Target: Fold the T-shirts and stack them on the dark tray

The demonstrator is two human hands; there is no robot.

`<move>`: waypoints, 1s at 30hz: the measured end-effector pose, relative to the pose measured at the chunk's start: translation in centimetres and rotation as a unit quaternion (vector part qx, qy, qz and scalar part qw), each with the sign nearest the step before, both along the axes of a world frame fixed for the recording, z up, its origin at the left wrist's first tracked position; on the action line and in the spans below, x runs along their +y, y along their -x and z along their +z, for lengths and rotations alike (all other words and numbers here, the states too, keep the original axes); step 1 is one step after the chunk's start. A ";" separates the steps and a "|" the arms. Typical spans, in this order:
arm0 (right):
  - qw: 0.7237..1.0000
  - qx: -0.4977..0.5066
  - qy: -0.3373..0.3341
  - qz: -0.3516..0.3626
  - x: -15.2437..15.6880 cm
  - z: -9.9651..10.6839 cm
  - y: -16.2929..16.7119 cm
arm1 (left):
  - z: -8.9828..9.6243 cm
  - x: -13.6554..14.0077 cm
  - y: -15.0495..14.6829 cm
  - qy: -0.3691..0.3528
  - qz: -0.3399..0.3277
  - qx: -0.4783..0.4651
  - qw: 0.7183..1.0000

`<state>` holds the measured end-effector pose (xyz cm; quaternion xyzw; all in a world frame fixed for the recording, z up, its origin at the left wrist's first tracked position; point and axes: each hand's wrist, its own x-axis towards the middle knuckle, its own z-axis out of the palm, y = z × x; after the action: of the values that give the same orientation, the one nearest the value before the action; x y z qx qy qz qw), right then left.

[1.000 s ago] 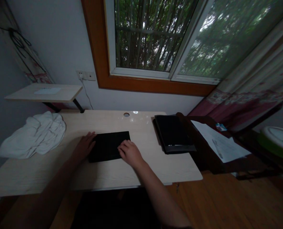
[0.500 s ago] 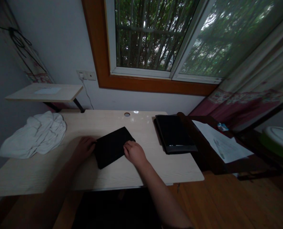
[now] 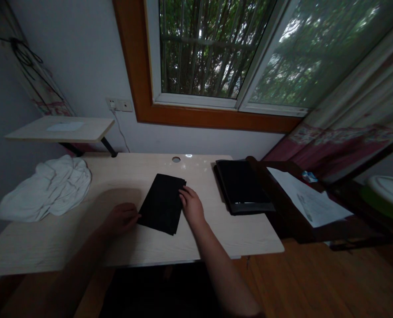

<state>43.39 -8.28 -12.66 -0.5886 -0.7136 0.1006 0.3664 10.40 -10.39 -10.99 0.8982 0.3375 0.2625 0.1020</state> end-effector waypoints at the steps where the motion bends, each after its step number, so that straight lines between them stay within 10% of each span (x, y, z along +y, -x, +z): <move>1: 1.000 -0.014 -0.008 -0.009 -0.1 0.0 0.0 | 0.2 -0.1 -0.1 0.005 -0.003 -0.005 1.000; 30: 0.995 -0.096 0.000 0.015 -0.8 0.5 0.2 | -0.5 1.0 -0.9 0.016 0.091 0.006 0.996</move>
<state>43.16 -9.10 -12.14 -0.5846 -0.7544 0.0486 0.2945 11.32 -9.36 -11.50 0.8636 0.4226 0.2600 0.0899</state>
